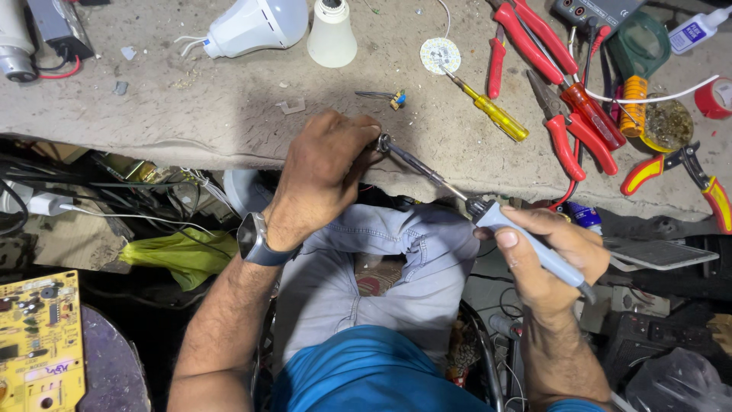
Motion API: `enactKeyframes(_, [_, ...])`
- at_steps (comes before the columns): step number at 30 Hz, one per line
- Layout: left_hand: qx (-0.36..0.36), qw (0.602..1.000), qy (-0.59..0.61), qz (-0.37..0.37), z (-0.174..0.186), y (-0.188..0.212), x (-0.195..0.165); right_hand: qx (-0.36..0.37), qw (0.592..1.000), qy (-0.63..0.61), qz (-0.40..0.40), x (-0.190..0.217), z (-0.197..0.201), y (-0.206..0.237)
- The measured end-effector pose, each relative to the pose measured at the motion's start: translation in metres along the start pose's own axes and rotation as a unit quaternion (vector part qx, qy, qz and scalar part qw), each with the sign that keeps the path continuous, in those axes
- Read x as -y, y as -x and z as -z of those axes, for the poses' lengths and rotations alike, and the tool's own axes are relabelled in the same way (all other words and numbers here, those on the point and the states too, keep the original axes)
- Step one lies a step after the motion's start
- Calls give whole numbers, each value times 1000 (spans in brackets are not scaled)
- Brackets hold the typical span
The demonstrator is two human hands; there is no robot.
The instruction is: The person solders wires to a metal lamp base using a soldering iron and solder wire, then inserts the base into a white plastic lamp housing. The person uses a soldering iron, solder wire, and pliers to complete the assembly.
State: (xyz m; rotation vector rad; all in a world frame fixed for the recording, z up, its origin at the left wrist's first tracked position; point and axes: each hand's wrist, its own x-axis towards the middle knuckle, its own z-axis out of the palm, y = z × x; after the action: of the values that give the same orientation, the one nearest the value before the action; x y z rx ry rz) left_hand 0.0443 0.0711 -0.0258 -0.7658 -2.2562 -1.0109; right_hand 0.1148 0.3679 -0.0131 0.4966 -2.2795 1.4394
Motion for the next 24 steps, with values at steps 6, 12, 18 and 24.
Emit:
enactKeyframes(6, [-12, 1000, -11, -3, -3, -2, -2, 2, 1000, 16, -14, 6, 2, -2])
enactKeyframes(12, [-22, 999, -24, 3, -5, 3, -1, -5, 999, 51, 0, 12, -4, 3])
enactKeyframes(18, [-34, 999, -26, 5, -7, 4, -3, 15, 990, 96, 105, 13, -3, 1])
enactKeyframes(24, [-61, 998, -6, 18, -3, 5, 0, -85, 989, 108, 58, 15, 6, 11])
